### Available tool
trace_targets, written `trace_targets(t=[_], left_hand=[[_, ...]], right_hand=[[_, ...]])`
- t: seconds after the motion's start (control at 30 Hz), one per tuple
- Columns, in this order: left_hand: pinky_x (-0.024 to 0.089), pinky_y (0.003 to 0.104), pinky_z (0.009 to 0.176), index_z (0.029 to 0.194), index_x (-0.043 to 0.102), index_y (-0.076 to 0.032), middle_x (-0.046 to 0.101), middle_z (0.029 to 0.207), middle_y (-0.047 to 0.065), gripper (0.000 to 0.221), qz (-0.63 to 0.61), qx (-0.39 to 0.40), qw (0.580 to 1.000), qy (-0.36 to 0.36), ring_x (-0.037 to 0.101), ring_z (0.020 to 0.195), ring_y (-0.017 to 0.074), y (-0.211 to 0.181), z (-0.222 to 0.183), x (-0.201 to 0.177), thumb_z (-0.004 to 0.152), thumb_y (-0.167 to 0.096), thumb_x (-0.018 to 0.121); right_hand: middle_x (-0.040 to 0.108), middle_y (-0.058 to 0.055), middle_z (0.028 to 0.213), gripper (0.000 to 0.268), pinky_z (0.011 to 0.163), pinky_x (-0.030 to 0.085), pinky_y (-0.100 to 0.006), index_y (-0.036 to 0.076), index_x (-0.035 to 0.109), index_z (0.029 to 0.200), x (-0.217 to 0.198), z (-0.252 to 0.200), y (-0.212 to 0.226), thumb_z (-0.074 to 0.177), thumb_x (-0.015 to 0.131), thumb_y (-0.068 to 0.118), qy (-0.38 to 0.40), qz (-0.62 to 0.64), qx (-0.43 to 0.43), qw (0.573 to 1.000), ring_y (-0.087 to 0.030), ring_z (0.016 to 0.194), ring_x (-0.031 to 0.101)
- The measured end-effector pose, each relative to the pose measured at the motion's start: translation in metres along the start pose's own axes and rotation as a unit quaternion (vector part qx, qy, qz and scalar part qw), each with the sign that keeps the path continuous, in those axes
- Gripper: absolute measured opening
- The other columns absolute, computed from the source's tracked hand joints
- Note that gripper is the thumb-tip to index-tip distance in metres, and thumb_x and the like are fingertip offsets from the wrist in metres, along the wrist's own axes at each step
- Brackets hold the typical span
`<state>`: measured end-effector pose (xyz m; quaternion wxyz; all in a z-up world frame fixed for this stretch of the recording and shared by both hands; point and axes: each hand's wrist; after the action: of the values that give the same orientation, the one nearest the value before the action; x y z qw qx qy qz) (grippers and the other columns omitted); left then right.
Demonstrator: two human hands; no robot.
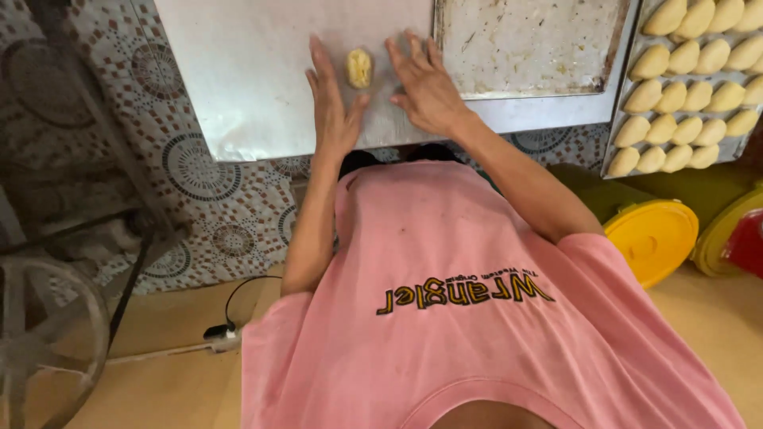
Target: The person is manually shaping small portions of dough into balls and arranging them on a baking tray.
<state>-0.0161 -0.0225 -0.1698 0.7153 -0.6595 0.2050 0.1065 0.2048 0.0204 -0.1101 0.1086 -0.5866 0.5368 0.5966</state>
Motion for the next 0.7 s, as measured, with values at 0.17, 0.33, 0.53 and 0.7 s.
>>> trace_targets(t=[0.17, 0.33, 0.53, 0.7], left_hand=[[-0.016, 0.056, 0.134, 0.162, -0.024, -0.011, 0.001, 0.176, 0.015, 0.108, 0.047, -0.02, 0.993, 0.105, 0.035, 0.153, 0.0288, -0.018, -0.012, 0.015, 0.103, -0.052, 0.056], [0.0, 0.051, 0.137, 0.165, -0.016, -0.016, 0.006, 0.177, 0.013, 0.095, -0.083, 0.005, 0.98, 0.182, 0.02, 0.166, 0.0286, -0.013, 0.002, -0.051, 0.109, -0.068, 0.041], [-0.016, 0.062, 0.133, 0.168, -0.012, -0.024, -0.004, 0.179, 0.008, 0.09, -0.079, -0.045, 0.99, 0.109, 0.006, 0.169, 0.0305, 0.019, -0.011, -0.152, 0.109, -0.07, 0.038], [-0.001, 0.064, 0.133, 0.165, 0.025, -0.014, 0.03, 0.171, 0.013, 0.076, -0.031, -0.06, 0.997, 0.036, 0.028, 0.162, 0.0354, 0.002, -0.032, -0.183, 0.108, -0.058, 0.047]], right_hand=[[0.012, -0.014, 0.178, 0.098, 0.12, -0.011, -0.07, 0.005, -0.007, 0.164, 0.04, 0.027, 0.016, 0.109, 0.066, 0.041, 0.032, -0.04, -0.011, 0.999, -0.042, 0.158, -0.007], [0.069, -0.014, 0.146, 0.082, 0.11, -0.001, -0.08, -0.005, 0.062, 0.148, -0.009, 0.048, 0.013, 0.119, 0.029, 0.064, -0.099, -0.084, -0.117, 0.985, -0.048, 0.145, 0.049], [0.061, -0.019, 0.123, 0.089, 0.105, 0.017, -0.071, -0.003, 0.062, 0.135, 0.029, 0.124, 0.043, 0.114, 0.02, 0.073, -0.235, -0.184, -0.102, 0.949, -0.039, 0.118, 0.058], [0.054, -0.016, 0.109, 0.094, 0.112, 0.018, -0.063, -0.003, 0.059, 0.122, 0.01, 0.13, 0.061, 0.109, 0.014, 0.079, -0.178, -0.131, -0.055, 0.974, -0.037, 0.102, 0.053]])
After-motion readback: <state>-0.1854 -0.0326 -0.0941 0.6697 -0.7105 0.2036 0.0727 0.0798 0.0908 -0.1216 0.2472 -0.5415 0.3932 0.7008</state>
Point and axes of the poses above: each hand's wrist, its own z-axis towards the middle knuckle, its own x-axis out of the palm, y = z × x
